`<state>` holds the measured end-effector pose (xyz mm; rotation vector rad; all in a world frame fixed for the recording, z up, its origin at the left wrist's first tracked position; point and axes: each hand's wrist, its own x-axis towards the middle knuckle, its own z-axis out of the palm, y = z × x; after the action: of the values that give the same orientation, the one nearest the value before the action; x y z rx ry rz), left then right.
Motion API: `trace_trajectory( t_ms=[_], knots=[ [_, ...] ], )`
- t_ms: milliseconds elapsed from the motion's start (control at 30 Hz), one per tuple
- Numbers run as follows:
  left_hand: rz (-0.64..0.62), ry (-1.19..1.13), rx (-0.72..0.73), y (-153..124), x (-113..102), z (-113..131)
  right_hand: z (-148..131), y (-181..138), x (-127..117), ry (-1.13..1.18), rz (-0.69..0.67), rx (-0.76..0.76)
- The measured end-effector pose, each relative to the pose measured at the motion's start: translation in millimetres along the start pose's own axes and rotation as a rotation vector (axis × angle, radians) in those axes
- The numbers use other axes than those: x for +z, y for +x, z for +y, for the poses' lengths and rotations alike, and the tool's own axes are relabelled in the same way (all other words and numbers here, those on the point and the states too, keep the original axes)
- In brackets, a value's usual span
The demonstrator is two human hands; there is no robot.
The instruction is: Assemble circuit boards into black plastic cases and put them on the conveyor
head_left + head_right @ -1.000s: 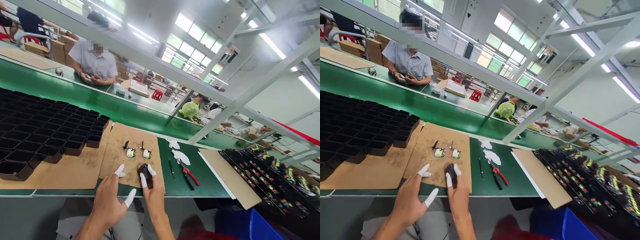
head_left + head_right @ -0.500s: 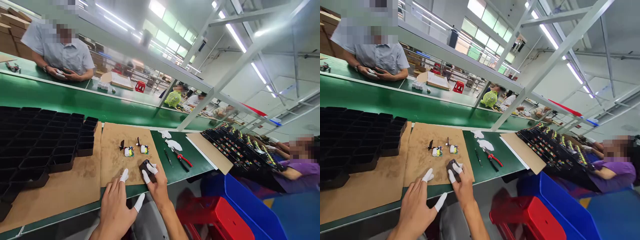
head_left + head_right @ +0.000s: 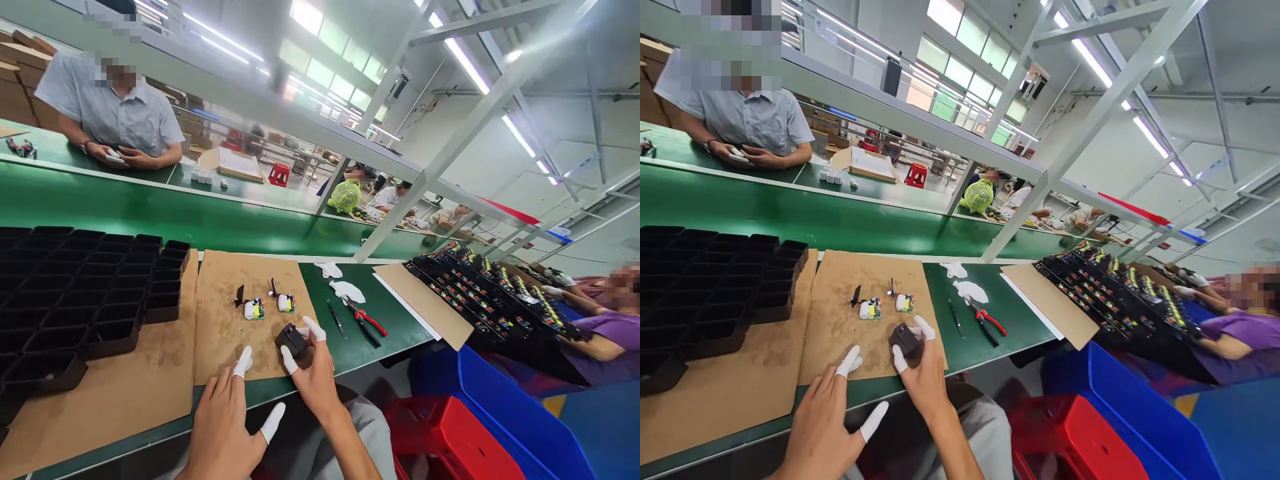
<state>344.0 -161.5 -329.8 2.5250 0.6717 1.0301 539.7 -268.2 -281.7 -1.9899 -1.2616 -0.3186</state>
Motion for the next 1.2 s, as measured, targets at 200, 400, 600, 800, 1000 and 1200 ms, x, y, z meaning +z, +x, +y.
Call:
trace_trajectory(
  t_ms=[200,400,600,800,1000,1200],
  knots=[
    [-0.108,0.08,-0.008,-13,13,-10,3,25,-27,0.071,-0.201,-0.153],
    [-0.124,0.106,-0.006,-12,10,-9,13,22,-28,0.049,-0.046,-0.114],
    [-0.12,0.112,0.013,-12,9,-9,-5,-9,7,0.028,0.03,-0.112],
    [-0.053,0.175,-0.021,-3,3,4,-8,-1,20,0.077,0.071,-0.042],
    [-0.028,0.21,0.0,-2,5,4,-11,2,14,0.112,0.098,-0.036],
    [-0.054,0.225,0.046,-10,10,-8,-18,-18,8,0.128,0.092,-0.034]
  ],
)
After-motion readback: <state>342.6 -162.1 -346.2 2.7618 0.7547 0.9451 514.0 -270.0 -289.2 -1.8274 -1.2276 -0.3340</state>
